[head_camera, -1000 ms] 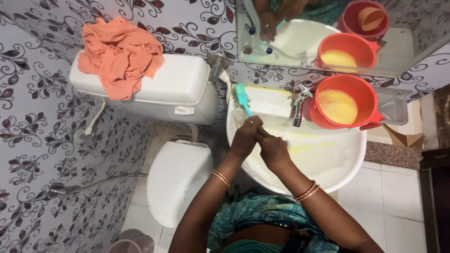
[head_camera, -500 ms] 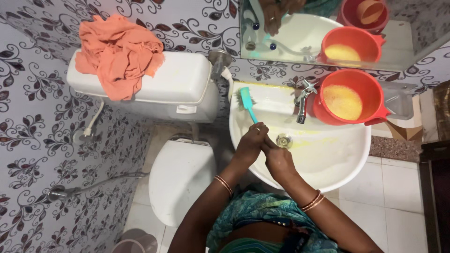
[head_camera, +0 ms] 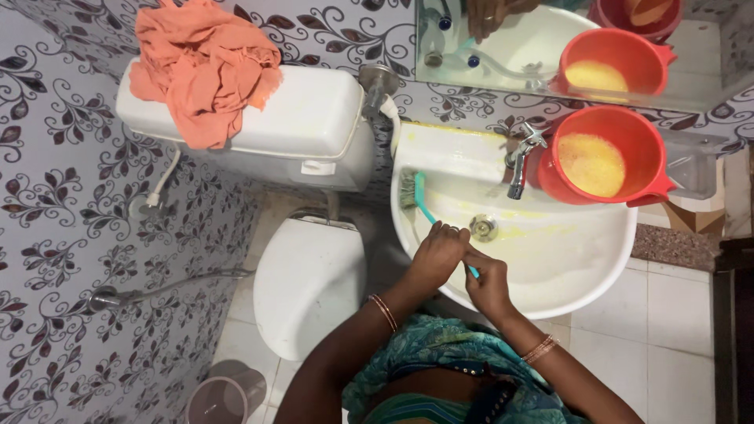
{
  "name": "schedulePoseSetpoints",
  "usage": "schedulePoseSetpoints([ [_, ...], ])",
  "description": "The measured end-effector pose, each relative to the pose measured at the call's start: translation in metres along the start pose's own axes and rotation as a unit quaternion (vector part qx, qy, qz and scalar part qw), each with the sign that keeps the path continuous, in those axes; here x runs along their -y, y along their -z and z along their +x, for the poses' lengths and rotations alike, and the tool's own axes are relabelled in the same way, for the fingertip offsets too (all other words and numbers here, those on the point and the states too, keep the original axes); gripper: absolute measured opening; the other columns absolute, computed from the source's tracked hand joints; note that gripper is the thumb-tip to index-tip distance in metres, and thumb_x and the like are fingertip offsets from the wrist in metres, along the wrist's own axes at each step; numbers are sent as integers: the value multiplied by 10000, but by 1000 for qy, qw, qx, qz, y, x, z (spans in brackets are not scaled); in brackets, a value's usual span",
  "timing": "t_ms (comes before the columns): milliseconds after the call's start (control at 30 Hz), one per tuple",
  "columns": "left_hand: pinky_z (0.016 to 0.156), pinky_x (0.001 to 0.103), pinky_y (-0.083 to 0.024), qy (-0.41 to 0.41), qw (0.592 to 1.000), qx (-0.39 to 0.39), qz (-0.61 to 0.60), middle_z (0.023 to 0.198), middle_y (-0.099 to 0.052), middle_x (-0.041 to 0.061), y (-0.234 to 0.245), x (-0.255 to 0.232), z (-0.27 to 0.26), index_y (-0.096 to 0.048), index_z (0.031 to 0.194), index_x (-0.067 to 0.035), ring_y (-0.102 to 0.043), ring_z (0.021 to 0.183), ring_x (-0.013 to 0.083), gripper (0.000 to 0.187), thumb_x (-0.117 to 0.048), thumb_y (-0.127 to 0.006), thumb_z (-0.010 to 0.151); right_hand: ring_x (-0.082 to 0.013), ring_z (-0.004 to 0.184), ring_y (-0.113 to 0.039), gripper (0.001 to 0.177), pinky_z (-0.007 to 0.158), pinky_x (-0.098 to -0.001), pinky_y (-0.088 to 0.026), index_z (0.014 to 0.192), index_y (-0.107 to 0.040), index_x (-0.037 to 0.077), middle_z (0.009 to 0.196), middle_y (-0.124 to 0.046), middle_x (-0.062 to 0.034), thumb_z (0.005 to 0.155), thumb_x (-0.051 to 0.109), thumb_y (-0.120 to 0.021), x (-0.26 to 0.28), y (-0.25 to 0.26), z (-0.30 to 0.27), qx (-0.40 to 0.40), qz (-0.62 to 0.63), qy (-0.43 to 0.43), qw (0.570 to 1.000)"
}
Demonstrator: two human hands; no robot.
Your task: The person scrubs a white bathroom sink with a blue brush, repeatedly dipping the brush into a red bucket containing yellow liquid. The person scrubs the basin, faucet, and overflow area while water runs from the tap.
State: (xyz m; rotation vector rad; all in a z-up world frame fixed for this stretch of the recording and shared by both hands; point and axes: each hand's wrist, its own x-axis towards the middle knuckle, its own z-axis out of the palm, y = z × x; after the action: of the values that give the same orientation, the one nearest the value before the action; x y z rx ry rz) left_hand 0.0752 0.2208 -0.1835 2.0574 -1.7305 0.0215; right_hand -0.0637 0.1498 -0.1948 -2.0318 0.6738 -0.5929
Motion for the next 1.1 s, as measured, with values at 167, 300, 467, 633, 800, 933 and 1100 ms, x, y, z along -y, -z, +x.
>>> schedulePoseSetpoints([
  [167, 901, 424, -516, -56, 993, 100, 8, 885, -691, 131, -24, 0, 0, -593, 978, -49, -689, 881, 315, 109, -117, -584, 894, -313, 1375, -553, 330, 1074, -324, -464, 1217, -710, -35, 1377, -643, -227, 904, -115, -645, -36, 18, -23, 61, 116, -34, 991],
  [300, 907, 439, -509, -54, 997, 63, 2, 848, -683, 145, -25, -47, -30, -596, 960, -38, -683, 842, 317, 120, -102, -589, 858, -301, 1295, -623, 353, 926, -373, -528, 1186, -769, 28, 1363, -701, -169, 881, -107, -654, -54, 55, -59, 126, 110, -166, 972],
  [467, 881, 448, -512, -8, 1000, -8, 29, 864, -680, 156, -15, -36, -11, -599, 974, -27, -674, 891, 347, 140, -126, -592, 875, -265, 1308, -616, 379, 1072, -337, -512, 1129, -762, -20, 1287, -711, -212, 810, -168, -621, -61, 42, -28, 114, 112, -45, 986],
  [633, 836, 480, -501, -27, 998, -56, -28, 884, -675, 173, -11, -6, 12, -608, 1071, 15, -649, 862, 368, 247, -111, -573, 861, -245, 1303, -616, 273, 1052, -324, -494, 1120, -716, -77, 1286, -696, -235, 870, -151, -636, -63, 22, 15, 56, 89, 42, 994],
  [800, 874, 468, -513, -1, 998, 55, 0, 921, -683, 189, -27, -78, -21, -598, 1010, -2, -660, 904, 360, 193, -38, -622, 822, -230, 1257, -650, 379, 1017, -319, -532, 1141, -743, -13, 1318, -688, -195, 799, -155, -660, -76, 84, -39, 167, 42, -35, 984],
  [933, 876, 472, -512, -15, 997, 34, 74, 924, -682, 224, -32, -104, -29, -587, 1010, 31, -659, 886, 372, 251, -65, -664, 791, -254, 1273, -634, 525, 1017, -336, -538, 1145, -762, 3, 1339, -675, -202, 705, -222, -586, -83, 104, -57, 179, 81, -43, 979],
  [1100, 898, 461, -500, 27, 998, -6, 58, 924, -678, 180, -17, -45, 7, -593, 1064, 4, -658, 911, 350, 253, -65, -629, 824, -278, 1269, -661, 422, 1010, -328, -539, 1149, -748, 24, 1299, -696, -205, 801, -180, -625, -69, 61, 9, 141, 22, 20, 990],
])
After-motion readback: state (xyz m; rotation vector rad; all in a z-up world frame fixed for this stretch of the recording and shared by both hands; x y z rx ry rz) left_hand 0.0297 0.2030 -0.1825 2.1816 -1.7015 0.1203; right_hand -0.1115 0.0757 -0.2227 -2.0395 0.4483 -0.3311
